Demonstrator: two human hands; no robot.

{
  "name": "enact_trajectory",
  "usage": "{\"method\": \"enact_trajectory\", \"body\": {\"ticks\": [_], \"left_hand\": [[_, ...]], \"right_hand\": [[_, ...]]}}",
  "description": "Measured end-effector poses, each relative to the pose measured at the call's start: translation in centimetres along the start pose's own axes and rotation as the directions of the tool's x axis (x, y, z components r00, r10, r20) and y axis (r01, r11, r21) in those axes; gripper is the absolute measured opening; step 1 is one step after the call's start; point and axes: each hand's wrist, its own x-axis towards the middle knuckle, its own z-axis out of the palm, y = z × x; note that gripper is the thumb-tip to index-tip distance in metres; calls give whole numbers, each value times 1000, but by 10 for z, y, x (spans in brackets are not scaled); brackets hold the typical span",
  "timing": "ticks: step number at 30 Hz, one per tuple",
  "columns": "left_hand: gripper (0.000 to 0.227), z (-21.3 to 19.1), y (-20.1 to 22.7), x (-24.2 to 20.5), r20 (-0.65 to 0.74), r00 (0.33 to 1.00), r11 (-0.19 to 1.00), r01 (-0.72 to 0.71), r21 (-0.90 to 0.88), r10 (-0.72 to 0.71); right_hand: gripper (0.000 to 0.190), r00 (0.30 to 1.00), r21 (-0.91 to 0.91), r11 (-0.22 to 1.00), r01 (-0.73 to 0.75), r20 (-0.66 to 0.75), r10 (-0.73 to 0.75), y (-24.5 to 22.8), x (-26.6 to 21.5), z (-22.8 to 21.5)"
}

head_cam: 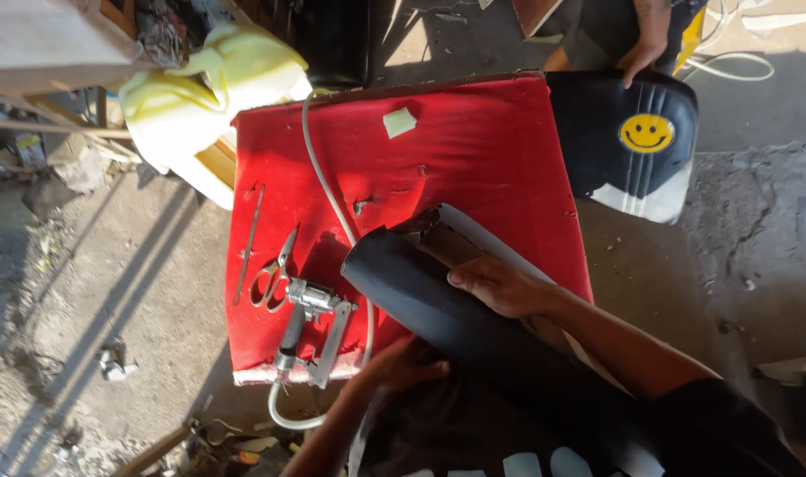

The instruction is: The person staples black fabric onto the underside of a wooden chair frame using a pneumatic staple gun. They trim excess fabric with scissors and reposition the chair to secure the material along the edges.

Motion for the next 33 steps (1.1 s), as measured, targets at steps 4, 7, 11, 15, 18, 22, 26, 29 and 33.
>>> {"method": "enact_trajectory", "body": {"ticks": [4,7,11,15,18,22,26,29,33], "left_hand": [[91,-17,105,18,223,950,974,225,-4,-219],[83,-12,109,45,109,981,871,193,-452,-161],[73,-14,-11,128,-138,945,953,302,9,-298],[85,-24,-123,94,-654,702,887,450,100,-282],[86,-18,-143,2,-914,343,396,825,404,217],[83,-20,-146,-59,-895,238,565,825,-20,-379],[85,-15,-139,-73,-820,348,496,863,92,-454],[95,-26,-124,-78,-810,328,458,885,84,-486],[103,-36,-105,-86,-850,346,547,833,84,-397]], "right_hand": [[52,974,187,956,226,-66,-217,21,3,-4],[52,945,8,960,280,-180,-274,25,12,-11],[59,842,-276,909,312,-362,-399,52,36,-9],[60,802,-438,888,138,-476,-360,64,70,3],[63,805,-550,835,26,-483,-344,96,84,35],[61,838,-544,839,3,-456,-299,109,84,74],[57,865,-672,732,-108,-427,-264,139,81,112],[55,861,-725,665,-177,-441,-252,152,78,139],[43,809,-760,595,-263,-509,-293,165,79,167]]}}
